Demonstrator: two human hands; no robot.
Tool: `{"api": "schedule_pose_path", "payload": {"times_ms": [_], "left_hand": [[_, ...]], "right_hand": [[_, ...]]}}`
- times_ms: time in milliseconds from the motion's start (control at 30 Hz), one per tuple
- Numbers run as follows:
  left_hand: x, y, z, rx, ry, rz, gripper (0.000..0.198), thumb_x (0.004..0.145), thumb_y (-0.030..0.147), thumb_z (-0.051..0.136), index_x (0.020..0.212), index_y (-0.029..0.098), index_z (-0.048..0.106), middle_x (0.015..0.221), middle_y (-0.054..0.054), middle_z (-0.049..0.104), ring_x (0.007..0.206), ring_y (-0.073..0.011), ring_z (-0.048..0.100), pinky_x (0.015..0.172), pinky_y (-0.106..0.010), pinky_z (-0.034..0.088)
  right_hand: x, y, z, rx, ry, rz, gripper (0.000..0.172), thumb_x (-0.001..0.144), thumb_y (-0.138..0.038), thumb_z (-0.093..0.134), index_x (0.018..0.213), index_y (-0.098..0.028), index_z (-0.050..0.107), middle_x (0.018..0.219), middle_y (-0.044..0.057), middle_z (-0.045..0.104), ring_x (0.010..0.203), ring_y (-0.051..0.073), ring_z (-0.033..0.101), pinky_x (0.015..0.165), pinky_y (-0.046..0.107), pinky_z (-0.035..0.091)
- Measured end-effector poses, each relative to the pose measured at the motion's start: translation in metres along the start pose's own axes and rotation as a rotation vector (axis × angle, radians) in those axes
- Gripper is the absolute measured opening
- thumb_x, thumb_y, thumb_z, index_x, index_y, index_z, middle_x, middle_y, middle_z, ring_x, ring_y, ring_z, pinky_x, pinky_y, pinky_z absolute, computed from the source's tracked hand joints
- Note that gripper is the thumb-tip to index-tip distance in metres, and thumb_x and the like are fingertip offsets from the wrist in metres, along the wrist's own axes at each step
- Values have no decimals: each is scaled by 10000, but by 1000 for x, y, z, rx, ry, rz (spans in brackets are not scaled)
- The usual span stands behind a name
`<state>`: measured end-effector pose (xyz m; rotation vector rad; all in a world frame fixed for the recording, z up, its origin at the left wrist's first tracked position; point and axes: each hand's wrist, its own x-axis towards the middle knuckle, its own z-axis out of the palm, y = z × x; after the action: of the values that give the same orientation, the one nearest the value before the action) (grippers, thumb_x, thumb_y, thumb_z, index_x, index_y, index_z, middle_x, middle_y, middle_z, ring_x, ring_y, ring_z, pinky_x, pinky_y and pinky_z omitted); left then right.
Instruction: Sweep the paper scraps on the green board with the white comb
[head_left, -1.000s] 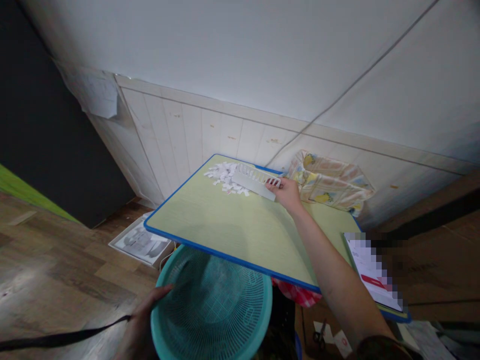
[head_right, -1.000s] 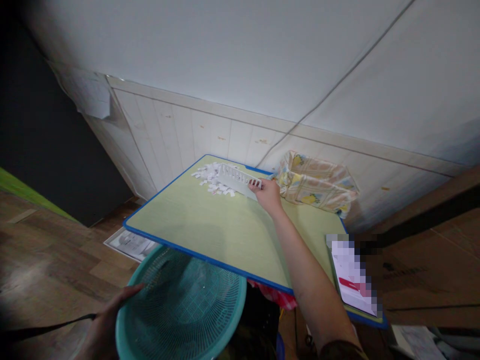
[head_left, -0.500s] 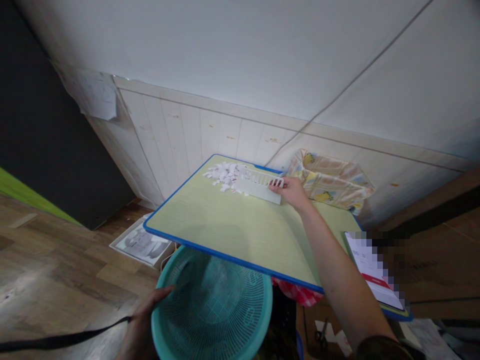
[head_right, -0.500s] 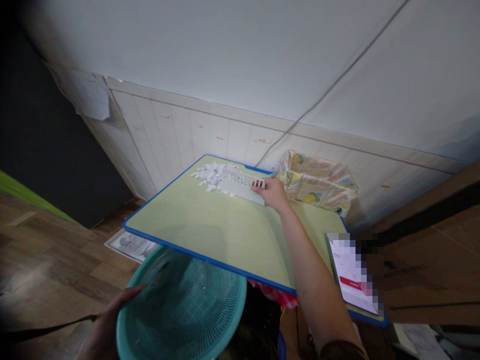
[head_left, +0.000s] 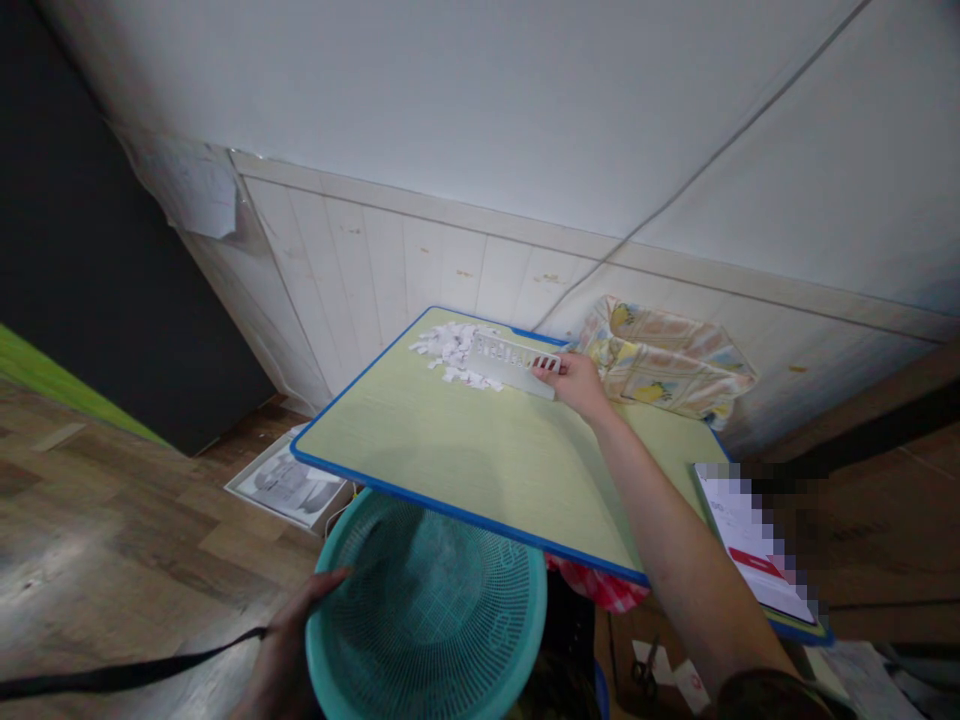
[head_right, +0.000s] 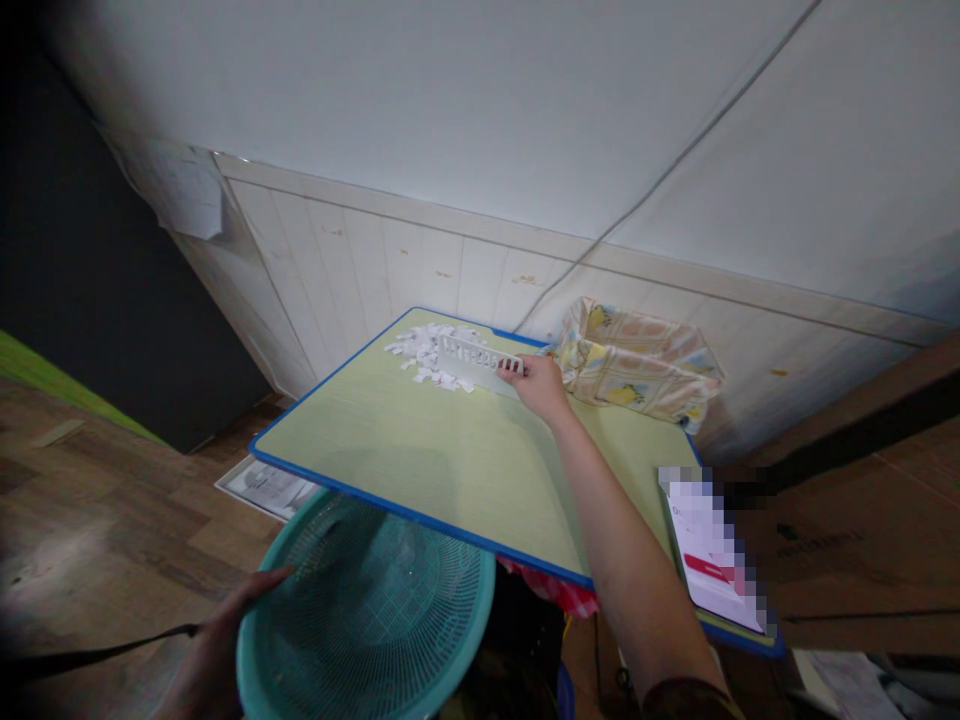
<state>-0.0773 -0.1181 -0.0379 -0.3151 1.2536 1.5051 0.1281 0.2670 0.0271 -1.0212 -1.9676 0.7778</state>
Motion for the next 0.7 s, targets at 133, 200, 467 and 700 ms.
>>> {"api": "schedule_pose_path", "payload": {"times_ms": [133, 200, 467, 700], "left_hand": [[2, 0, -2, -26, -6, -24, 701, 750, 58, 737, 1438, 119, 619, 718, -88, 855, 633, -363, 808, 630, -421, 685], [3, -1, -3, -18, 1, -9, 637, 744, 57, 741, 1374, 124, 669, 686, -80, 847, 691, -378, 816, 692, -449, 687], [7, -4, -8, 18, -11, 51, 99, 751, 68, 769, 793, 157, 761, 666, -107, 837, 644, -333, 812, 570, -368, 674], [4, -1, -6, -22, -28, 24, 167, 756, 54, 764, 869, 176, 777, 653, -65, 835, 562, -303, 792, 505, -345, 650]], "right_hand": [[-2, -1, -2, 28, -46, -19, 262, 719, -413, 786, 828, -176, 808, 697, 18, 731, 692, 224, 662, 604, 300, 500], [-4, -1, -4, 37, -77, -27, 289, 710, -427, 792, 834, -167, 811, 698, 19, 731, 669, 215, 654, 600, 300, 497], [-6, -1, -16, 102, -172, -22, 356, 684, -456, 818, 872, -154, 819, 786, 46, 778, 686, 214, 678, 661, 325, 532], [6, 5, -13, 9, -3, -3, 250, 706, -401, 795, 818, -178, 802, 713, 32, 757, 713, 243, 686, 647, 333, 535]]}}
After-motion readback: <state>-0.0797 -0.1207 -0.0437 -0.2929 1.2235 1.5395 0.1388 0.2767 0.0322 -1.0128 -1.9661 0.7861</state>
